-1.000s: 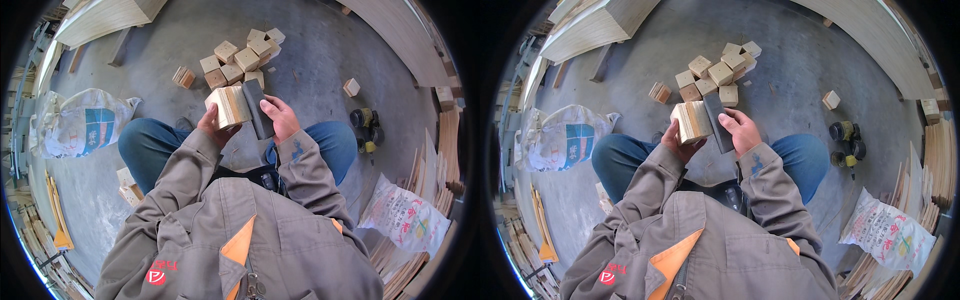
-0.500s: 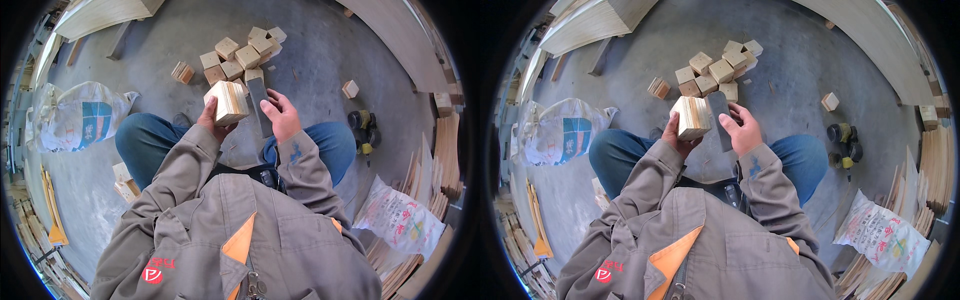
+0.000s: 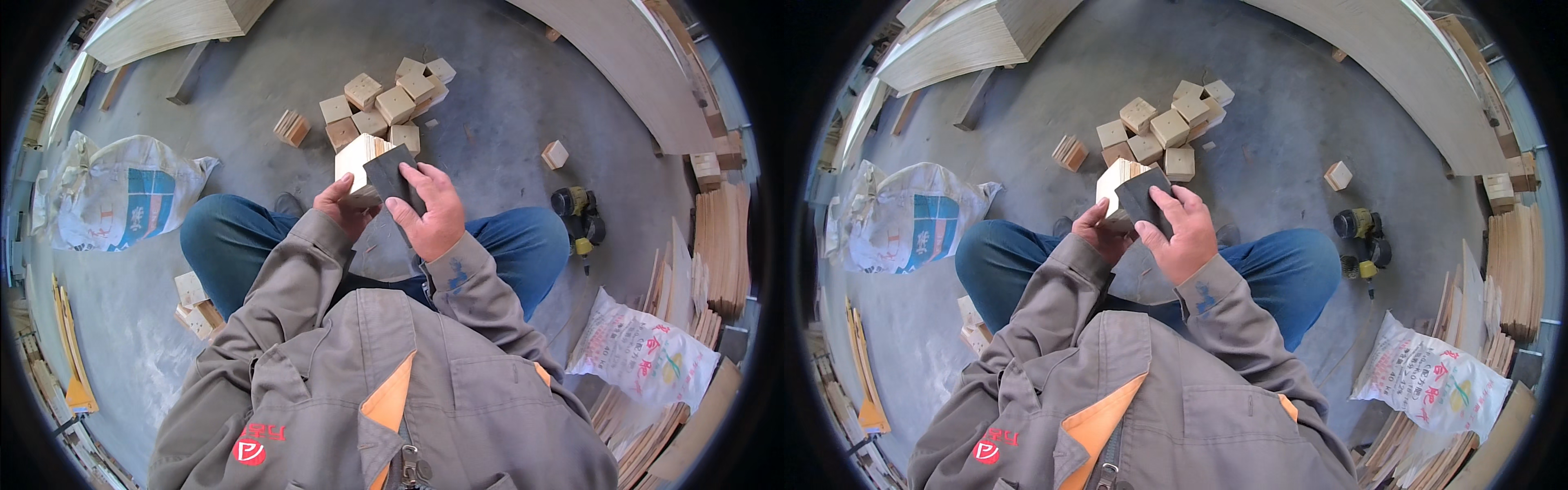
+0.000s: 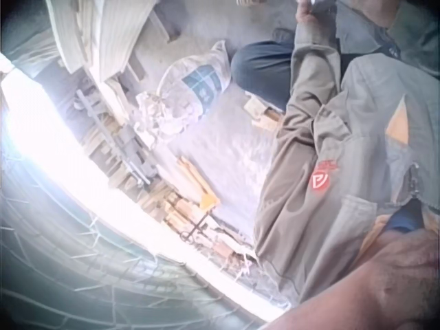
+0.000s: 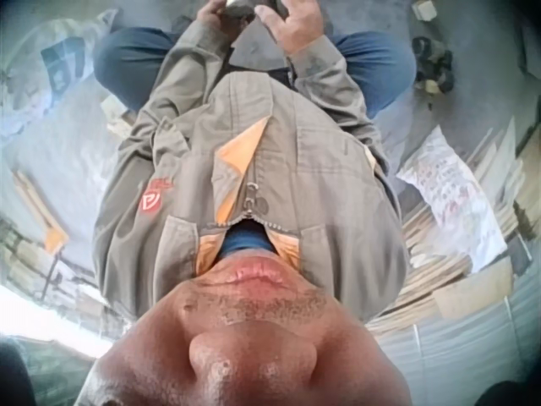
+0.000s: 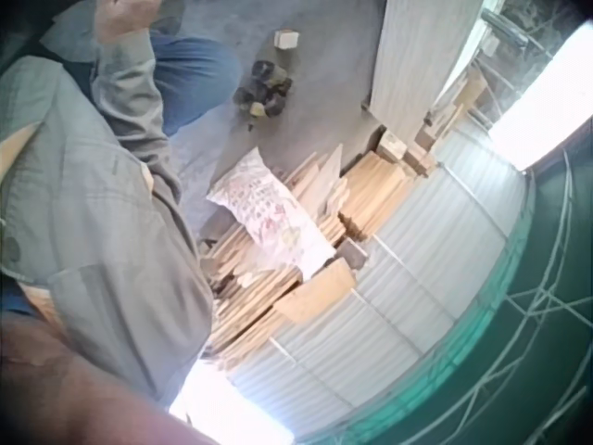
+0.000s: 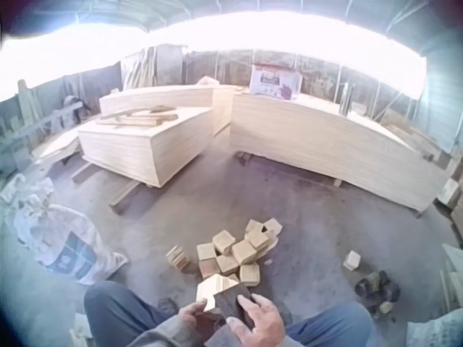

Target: The person sits on the floor and sands small wooden blocks using a sanding block. They pick up each block, rub its surfaces, and place it back down, repeating the process for multiple pieces.

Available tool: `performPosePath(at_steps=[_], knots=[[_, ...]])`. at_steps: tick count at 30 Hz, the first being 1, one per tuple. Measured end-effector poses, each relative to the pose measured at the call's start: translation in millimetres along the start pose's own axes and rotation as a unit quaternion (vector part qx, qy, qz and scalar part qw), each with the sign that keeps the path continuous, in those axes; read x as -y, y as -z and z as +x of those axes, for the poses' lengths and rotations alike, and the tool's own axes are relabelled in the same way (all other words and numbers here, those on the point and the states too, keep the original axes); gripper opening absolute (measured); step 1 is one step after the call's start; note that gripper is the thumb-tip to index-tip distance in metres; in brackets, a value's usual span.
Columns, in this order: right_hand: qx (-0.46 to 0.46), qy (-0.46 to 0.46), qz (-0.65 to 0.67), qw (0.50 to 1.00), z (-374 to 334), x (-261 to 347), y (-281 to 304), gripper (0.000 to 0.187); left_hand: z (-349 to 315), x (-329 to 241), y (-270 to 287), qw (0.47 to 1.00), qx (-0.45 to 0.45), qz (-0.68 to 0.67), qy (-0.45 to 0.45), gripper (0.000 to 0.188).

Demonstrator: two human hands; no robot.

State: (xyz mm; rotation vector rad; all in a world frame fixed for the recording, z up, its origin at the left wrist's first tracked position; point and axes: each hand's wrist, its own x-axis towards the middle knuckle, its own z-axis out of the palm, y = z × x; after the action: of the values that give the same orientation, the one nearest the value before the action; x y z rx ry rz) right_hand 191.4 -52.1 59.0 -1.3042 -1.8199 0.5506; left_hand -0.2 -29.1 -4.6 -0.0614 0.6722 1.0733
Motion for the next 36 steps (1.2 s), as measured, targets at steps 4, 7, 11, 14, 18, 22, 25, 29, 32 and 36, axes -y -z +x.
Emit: performPosePath(at_steps=[4, 7, 11, 14, 18, 22, 25, 29, 32, 36], knots=[[0.000, 0.010, -0.019, 1.000, -7.6, 16.7, -8.5, 0.064, 3.8, -6.2, 13.4, 0.999, -0.004, 0.004, -0.036, 0.062], [-0.004, 0.036, -0.044, 0.998, -13.3, 21.8, -17.4, 0.067, 4.5, -7.1, 15.2, 0.998, 0.036, -0.008, -0.057, 0.068], [-0.005, 0.069, -0.084, 0.994, -15.0, 41.5, -28.4, 0.066, -3.9, -13.5, 16.7, 0.984, 0.167, -0.051, -0.038, 0.079], [-0.004, 0.082, -0.096, 0.992, -17.4, 53.7, -36.4, 0.066, -7.4, -20.1, 26.3, 0.990, 0.128, -0.037, -0.044, 0.086], [-0.004, 0.083, -0.100, 0.991, -21.4, 58.3, -45.3, 0.067, -8.0, -20.5, 34.5, 0.991, 0.119, -0.038, -0.040, 0.084], [-0.007, 0.062, -0.109, 0.992, -21.3, 54.7, -52.3, 0.065, -8.6, -17.9, 35.7, 0.994, 0.103, -0.024, -0.025, 0.077], [-0.039, 0.045, -0.120, 0.991, 10.9, 40.4, -54.5, 0.060, -19.3, -8.7, 25.1, 0.998, 0.063, -0.025, -0.020, 0.071], [-0.008, -0.057, -0.071, 0.996, 46.2, 12.2, -58.3, 0.057, -10.2, -3.6, 37.3, 0.998, 0.057, -0.038, 0.007, 0.072], [-0.034, 0.032, -0.123, 0.991, 20.7, 34.7, -71.4, 0.058, -9.4, -14.2, 43.1, 0.997, 0.053, -0.049, -0.030, 0.071], [0.010, 0.099, -0.088, 0.991, -11.8, 68.4, -73.9, 0.063, -1.0, -22.8, 60.3, 0.976, 0.185, -0.110, -0.018, 0.072]])
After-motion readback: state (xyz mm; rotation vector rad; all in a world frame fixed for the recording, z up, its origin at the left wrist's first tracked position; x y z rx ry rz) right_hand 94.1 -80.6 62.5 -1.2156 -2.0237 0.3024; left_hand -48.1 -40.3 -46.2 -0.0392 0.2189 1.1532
